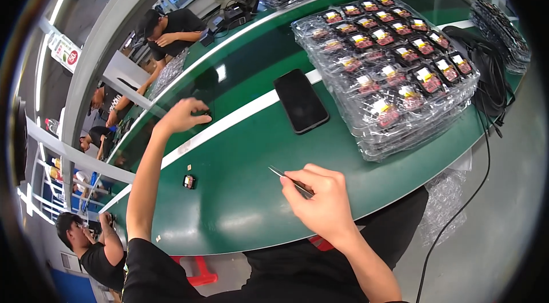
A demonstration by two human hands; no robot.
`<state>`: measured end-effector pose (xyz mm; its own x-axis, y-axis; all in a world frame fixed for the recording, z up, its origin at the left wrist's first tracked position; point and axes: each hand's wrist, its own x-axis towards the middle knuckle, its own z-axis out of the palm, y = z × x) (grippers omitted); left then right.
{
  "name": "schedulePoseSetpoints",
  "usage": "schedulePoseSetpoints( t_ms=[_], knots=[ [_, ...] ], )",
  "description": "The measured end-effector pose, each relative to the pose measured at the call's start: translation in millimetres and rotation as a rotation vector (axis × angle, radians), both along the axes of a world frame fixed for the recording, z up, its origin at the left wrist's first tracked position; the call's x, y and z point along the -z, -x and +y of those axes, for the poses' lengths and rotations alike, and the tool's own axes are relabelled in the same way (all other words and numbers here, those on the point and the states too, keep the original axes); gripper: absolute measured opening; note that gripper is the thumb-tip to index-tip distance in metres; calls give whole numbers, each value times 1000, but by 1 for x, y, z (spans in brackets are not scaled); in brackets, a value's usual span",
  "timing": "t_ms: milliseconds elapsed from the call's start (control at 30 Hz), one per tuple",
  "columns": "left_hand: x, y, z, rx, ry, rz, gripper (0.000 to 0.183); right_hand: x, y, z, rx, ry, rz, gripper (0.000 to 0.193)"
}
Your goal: Manually assemble internal components of smart watches on a production line.
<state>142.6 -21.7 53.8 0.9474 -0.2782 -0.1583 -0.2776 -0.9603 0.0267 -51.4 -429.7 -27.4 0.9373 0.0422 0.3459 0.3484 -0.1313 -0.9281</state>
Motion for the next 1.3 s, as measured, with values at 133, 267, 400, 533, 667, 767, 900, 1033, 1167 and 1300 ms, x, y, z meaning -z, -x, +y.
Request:
schedulePoseSetpoints(
  t_ms=[133, 267, 400, 533, 667, 767, 900, 1033, 1167, 1300],
  knots=[
    [31, 24, 9, 37, 343, -168, 45, 1, -1, 2, 11, 32, 3, 11],
    [46, 24, -5, -31, 385, -305, 41, -1, -1, 4, 25, 66, -22, 11],
    [47, 28, -9, -15, 345, -398, 43, -1, -1, 8, 29, 82, -31, 11],
    [39, 65, -56, 111, 556, -393, 48, 2, -2, 6, 59, 59, 32, 11],
    [39, 130, -109, 380, 609, -79, 65, -1, -2, 5, 84, 88, 40, 11],
    [45, 158, -118, 431, 676, 41, 75, -3, -2, 6, 65, 117, 50, 12],
    [54, 169, -122, 356, 738, -93, 88, -1, -3, 8, 69, 145, 59, 14],
    [64, 173, -125, 288, 655, -238, 88, -1, -3, 9, 71, 145, 73, 14],
    [73, 174, -121, 255, 584, -262, 73, 1, -2, 10, 76, 138, 93, 14],
    [69, 173, -119, 286, 607, -219, 63, 1, -3, 9, 66, 138, 90, 14]
  ],
)
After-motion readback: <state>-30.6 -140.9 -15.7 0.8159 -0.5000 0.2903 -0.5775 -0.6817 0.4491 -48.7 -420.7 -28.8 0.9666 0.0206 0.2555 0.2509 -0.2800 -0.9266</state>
